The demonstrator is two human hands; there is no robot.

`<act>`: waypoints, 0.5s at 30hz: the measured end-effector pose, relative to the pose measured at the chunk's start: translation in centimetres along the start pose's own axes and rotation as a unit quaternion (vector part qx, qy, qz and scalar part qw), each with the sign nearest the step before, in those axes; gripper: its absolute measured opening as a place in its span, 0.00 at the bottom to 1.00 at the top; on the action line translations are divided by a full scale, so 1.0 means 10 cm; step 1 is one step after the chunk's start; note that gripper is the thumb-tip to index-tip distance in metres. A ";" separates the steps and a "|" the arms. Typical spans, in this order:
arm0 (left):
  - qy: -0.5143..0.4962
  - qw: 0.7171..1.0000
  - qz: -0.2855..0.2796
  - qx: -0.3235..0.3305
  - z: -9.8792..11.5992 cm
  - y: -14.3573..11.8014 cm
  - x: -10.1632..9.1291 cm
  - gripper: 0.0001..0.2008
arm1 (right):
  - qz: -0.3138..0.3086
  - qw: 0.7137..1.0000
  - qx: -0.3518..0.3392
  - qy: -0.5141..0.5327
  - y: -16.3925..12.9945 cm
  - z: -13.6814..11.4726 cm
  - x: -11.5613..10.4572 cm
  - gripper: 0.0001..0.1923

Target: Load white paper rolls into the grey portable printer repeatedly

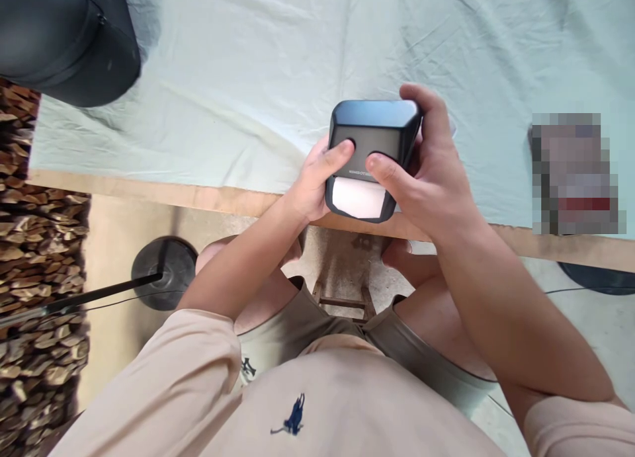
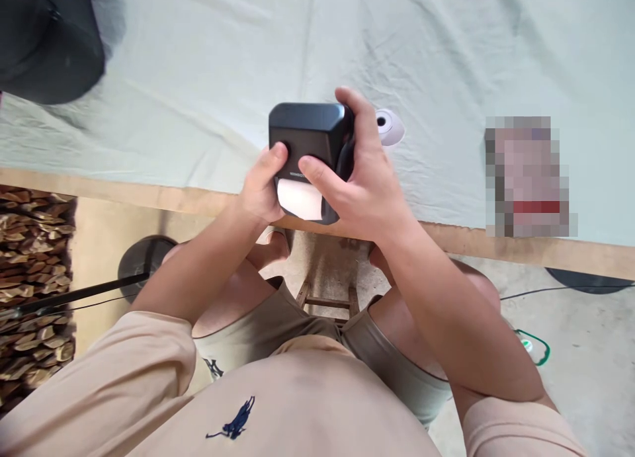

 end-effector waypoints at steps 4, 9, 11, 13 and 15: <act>-0.043 0.998 -0.025 -0.034 -0.04 0.09 0.00 0.14 | 0.005 0.990 -0.064 -0.128 0.02 -0.21 -0.15 0.36; -0.018 0.999 -0.034 0.002 0.05 0.11 -0.02 0.05 | -0.072 0.982 -0.046 -0.168 0.04 -0.19 -0.15 0.39; -0.006 1.000 -0.019 0.007 0.06 0.11 -0.05 0.04 | -0.074 0.978 -0.063 -0.182 0.06 -0.21 -0.19 0.38; 0.004 1.000 0.008 -0.005 0.04 0.12 -0.09 0.04 | -0.061 0.972 -0.098 -0.206 0.08 -0.28 -0.24 0.37; 0.004 0.999 0.031 -0.021 0.02 0.11 -0.11 0.04 | -0.022 0.959 -0.136 -0.249 0.10 -0.39 -0.32 0.36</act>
Point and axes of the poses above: each hand's wrist, its own y-axis towards the middle knuckle, its own x-axis out of the palm, z = x × y, the point moved 10 cm from there along y, towards the middle knuckle, and after that the axes turned 10 degrees about -x, right-handed, at the moved point
